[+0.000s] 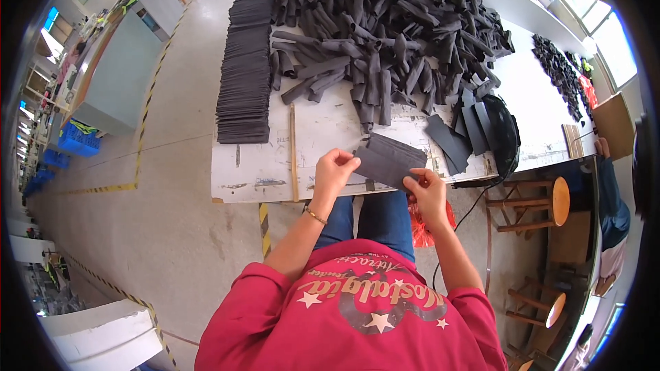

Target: Sorting and stacking rectangular grey foam strips onto a neat pile on a workbench.

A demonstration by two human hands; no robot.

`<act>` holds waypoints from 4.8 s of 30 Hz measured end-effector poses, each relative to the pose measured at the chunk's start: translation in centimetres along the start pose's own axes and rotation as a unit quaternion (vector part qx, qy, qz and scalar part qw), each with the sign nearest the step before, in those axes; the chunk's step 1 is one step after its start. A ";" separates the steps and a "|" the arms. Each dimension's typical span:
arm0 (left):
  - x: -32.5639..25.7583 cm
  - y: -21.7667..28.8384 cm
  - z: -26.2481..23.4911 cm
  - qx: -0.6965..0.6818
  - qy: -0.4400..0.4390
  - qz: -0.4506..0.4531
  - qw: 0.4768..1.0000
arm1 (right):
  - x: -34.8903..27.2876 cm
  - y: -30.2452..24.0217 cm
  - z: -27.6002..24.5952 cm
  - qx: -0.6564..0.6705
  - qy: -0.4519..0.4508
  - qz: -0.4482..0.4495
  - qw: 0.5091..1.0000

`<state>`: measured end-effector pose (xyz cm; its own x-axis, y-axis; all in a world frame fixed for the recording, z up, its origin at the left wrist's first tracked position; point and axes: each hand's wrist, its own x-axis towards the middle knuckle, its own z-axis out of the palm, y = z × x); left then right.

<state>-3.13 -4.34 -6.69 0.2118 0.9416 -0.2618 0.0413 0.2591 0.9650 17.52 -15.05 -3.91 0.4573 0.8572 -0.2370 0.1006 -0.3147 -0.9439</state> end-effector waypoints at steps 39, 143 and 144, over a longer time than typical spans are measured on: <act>6.8 0.0 5.4 0.332 0.048 0.192 0.922 | 4.4 2.4 -1.2 -0.197 0.119 -0.015 0.973; 7.9 5.7 1.3 -0.412 -0.153 -0.108 0.892 | 3.5 -5.9 0.0 -0.254 0.010 -0.458 0.852; 7.9 5.6 1.2 -0.408 -0.158 -0.106 0.893 | 3.5 -5.8 0.0 -0.254 0.010 -0.458 0.852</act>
<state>0.00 4.32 -3.31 0.5529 0.7792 -0.2952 -0.5848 0.6152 0.5288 18.52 -10.24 0.77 -0.0044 0.8330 0.5533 0.7907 0.3416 -0.5081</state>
